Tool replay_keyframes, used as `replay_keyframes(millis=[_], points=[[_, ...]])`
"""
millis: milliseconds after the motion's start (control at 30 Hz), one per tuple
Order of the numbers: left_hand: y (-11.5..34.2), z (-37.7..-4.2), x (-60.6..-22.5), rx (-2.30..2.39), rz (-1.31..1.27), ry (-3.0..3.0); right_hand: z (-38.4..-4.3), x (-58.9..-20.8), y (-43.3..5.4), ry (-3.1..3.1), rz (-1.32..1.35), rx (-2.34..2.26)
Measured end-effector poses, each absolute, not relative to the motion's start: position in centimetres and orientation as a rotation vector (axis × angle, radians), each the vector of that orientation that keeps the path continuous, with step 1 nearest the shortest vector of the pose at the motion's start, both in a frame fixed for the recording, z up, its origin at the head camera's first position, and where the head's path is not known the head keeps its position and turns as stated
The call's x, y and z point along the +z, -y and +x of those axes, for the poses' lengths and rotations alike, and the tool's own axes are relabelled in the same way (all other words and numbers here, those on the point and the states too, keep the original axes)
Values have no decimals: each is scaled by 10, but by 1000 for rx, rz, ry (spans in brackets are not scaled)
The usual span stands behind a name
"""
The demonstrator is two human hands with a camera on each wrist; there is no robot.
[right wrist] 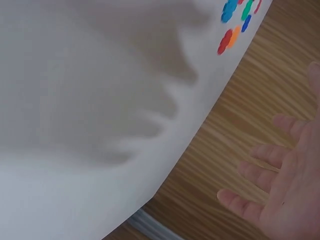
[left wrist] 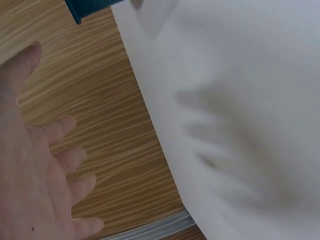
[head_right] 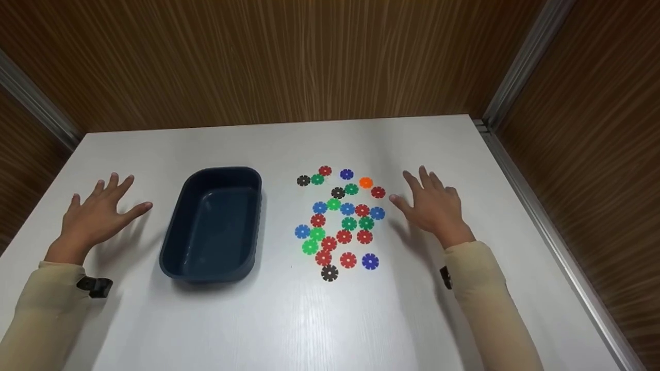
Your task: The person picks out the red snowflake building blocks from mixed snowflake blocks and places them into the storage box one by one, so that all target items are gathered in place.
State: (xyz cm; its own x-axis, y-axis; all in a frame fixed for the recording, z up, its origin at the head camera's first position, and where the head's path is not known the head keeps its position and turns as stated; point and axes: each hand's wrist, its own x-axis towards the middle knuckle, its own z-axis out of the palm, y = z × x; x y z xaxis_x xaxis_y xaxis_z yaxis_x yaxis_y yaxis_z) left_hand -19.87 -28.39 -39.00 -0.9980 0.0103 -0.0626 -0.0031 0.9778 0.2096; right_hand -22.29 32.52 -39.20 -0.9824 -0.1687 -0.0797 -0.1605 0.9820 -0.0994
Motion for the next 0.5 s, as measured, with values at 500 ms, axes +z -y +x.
replay_keyframes(millis=[500], points=[[264, -191, -406, 822, 64, -2822, -197, -403, -289, -2935, -466, -466]])
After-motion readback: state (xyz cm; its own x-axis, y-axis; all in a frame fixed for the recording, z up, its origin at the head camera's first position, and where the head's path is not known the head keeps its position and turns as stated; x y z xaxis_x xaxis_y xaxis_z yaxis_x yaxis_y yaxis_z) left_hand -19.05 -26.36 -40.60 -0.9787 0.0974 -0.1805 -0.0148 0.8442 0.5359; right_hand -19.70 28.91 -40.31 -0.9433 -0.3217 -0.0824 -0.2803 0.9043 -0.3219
